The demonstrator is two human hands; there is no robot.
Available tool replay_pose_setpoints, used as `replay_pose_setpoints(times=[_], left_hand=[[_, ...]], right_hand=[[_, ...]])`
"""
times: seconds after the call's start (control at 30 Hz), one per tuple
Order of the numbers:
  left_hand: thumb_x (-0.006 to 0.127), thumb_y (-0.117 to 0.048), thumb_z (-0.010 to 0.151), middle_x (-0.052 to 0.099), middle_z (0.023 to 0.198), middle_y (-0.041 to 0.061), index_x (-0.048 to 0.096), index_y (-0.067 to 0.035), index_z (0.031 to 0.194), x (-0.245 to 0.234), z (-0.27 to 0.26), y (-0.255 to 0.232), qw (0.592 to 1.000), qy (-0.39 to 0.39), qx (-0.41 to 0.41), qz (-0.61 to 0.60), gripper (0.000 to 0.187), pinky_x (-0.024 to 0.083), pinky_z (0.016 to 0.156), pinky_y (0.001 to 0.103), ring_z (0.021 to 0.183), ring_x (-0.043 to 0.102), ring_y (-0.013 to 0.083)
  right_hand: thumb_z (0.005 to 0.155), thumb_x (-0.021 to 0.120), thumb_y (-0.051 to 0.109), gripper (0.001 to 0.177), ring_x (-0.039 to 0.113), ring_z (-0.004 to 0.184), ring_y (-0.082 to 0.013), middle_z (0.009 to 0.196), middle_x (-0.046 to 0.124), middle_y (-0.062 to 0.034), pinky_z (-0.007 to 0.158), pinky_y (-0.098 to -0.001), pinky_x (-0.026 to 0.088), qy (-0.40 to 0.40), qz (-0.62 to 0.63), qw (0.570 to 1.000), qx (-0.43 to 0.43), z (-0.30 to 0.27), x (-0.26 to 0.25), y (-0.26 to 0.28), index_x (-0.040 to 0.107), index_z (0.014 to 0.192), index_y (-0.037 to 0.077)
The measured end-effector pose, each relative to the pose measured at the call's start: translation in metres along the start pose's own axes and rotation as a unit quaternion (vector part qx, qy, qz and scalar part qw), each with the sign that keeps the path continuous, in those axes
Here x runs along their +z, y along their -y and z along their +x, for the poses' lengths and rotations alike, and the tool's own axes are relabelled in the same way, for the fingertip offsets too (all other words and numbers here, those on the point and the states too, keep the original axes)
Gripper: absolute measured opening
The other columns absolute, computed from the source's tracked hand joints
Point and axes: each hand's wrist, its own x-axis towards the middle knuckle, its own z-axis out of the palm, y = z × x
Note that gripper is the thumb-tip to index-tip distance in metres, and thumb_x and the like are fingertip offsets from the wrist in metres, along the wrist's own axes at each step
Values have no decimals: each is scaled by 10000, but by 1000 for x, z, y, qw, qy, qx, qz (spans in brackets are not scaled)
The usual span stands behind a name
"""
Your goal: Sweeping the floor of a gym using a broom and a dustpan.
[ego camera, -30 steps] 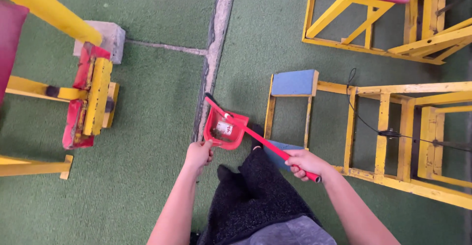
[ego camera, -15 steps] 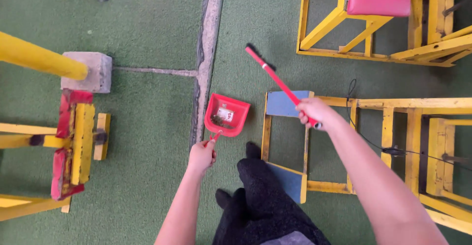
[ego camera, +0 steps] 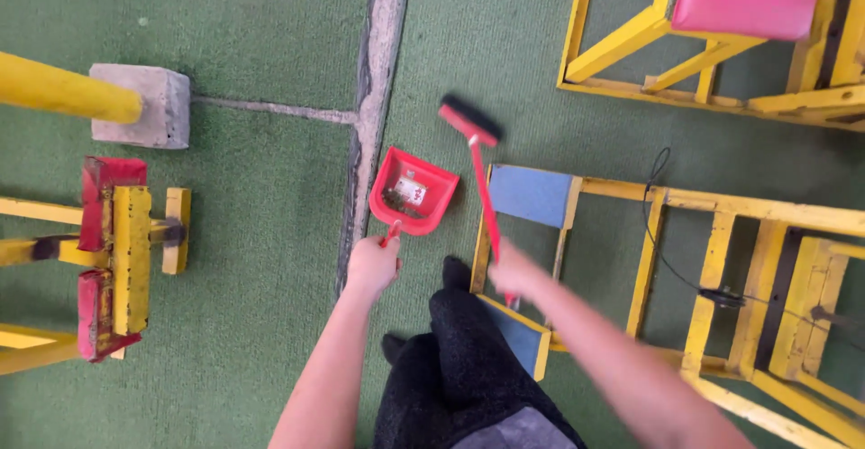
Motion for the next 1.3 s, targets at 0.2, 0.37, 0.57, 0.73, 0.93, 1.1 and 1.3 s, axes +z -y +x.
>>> replay_pose_setpoints(times=[0.2, 0.37, 0.57, 0.73, 0.93, 1.1, 1.3], left_hand=[[604, -317, 960, 659, 612, 75, 714, 1, 894, -2, 0, -8, 999, -4, -2, 44, 343, 463, 447, 354, 457, 602, 175], [596, -319, 966, 666, 624, 85, 701, 16, 881, -2, 15, 14, 1000, 7, 2, 25, 361, 478, 450, 354, 461, 606, 184], [545, -323, 996, 652, 650, 79, 679, -18, 1029, -7, 22, 11, 999, 53, -5, 9, 335, 442, 412, 336, 455, 580, 176], [526, -313, 1021, 643, 678, 73, 620, -29, 1073, -21, 47, 24, 993, 114, -25, -11, 304, 423, 388, 325, 465, 570, 166], [486, -348, 1050, 626, 678, 85, 575, -34, 1001, -63, 64, 11, 983, 181, -26, -5, 330, 405, 382, 313, 463, 561, 169], [521, -334, 1050, 625, 679, 90, 592, 10, 977, -81, 82, -3, 978, 208, -22, -15, 359, 406, 381, 306, 461, 561, 168], [519, -334, 1036, 602, 651, 76, 618, -33, 959, -101, 101, -34, 971, 236, 33, 24, 326, 407, 390, 317, 448, 545, 167]], right_hand=[[895, 555, 73, 765, 554, 507, -153, 693, 593, -43, 460, -330, 487, 95, 8, 994, -52, -53, -2, -46, 273, 1597, 184], [882, 587, 67, 712, 382, 442, -56, 608, 419, 53, 391, -236, 321, 195, 191, 962, 26, -72, -94, -24, 462, 1561, 246], [877, 574, 54, 593, 442, 443, -105, 605, 475, 7, 410, -287, 375, 70, 127, 988, -44, -24, -78, 13, 522, 1456, 171], [873, 598, 57, 474, 556, 490, -163, 615, 581, -44, 474, -346, 476, -52, 89, 991, -79, 36, 16, 25, 581, 1344, 110], [855, 599, 55, 413, 598, 488, -177, 619, 616, -66, 457, -360, 481, 4, 55, 998, -14, -40, 94, 57, 614, 1267, 19], [888, 583, 104, 45, 397, 414, -54, 573, 432, 50, 353, -247, 288, 122, 390, 911, 51, -77, 87, 39, 543, 899, 122], [944, 554, 109, 161, 425, 436, -45, 631, 472, 48, 359, -217, 267, 116, 570, 813, 36, -90, 104, 65, 466, 812, 138]])
